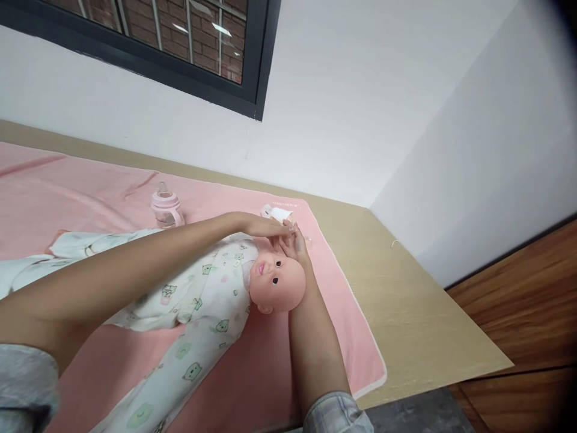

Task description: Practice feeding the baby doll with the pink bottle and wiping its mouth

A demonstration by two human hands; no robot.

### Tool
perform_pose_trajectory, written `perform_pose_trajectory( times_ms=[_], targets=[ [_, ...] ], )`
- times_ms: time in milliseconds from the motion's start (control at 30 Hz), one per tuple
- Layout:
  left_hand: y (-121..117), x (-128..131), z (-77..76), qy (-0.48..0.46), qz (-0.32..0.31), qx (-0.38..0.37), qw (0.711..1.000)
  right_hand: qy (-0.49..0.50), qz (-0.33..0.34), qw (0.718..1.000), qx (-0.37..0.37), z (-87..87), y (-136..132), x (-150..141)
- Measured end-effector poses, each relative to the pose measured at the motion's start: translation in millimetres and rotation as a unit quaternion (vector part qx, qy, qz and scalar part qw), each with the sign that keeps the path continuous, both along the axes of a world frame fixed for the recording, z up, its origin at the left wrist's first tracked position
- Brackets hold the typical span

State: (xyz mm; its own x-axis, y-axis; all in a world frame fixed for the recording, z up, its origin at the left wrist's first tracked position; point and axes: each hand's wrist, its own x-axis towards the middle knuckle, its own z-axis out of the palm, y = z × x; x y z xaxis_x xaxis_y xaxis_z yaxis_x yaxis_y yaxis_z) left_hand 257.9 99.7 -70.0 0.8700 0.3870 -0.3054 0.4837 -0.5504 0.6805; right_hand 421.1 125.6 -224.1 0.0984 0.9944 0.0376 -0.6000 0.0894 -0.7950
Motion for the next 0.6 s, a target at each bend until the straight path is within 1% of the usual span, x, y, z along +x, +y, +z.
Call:
perform_pose_trajectory(
  times_ms=[67,100,133,200,267,333,400,467,600],
  targets=[
    [-7,-13,10.8,-0.056,0.06,0.091,0.992,0.029,0.022,0.999,-0.003,1.9,0,0],
    [-12,-20,15.8,-0.097,0.094,0.131,0.982,0.041,0.03,0.999,-0.007,2.9,0,0],
    [-18,-27,20.3,-0.145,0.127,0.163,0.968,0.048,0.03,0.998,-0.01,3.9,0,0],
    [-32,-41,27.3,-0.245,0.188,0.191,0.932,0.051,0.026,0.998,-0.016,5.2,0,1],
    [-46,-53,31.1,-0.316,0.233,0.184,0.901,0.052,0.023,0.998,-0.017,5.6,-1,2],
    [-56,-63,31.6,-0.353,0.256,0.166,0.885,0.052,0.021,0.998,-0.01,5.5,-1,3],
    [-62,-72,29.3,-0.366,0.262,0.149,0.88,0.054,0.013,0.998,0.001,5.5,-1,2],
    [-64,-78,25.5,-0.362,0.262,0.144,0.883,0.056,-0.006,0.998,0.021,6.0,-1,2],
    [-63,-91,17.4,-0.337,0.277,0.136,0.889,0.027,-0.033,0.998,0.042,9.4,-2,1]
  ],
)
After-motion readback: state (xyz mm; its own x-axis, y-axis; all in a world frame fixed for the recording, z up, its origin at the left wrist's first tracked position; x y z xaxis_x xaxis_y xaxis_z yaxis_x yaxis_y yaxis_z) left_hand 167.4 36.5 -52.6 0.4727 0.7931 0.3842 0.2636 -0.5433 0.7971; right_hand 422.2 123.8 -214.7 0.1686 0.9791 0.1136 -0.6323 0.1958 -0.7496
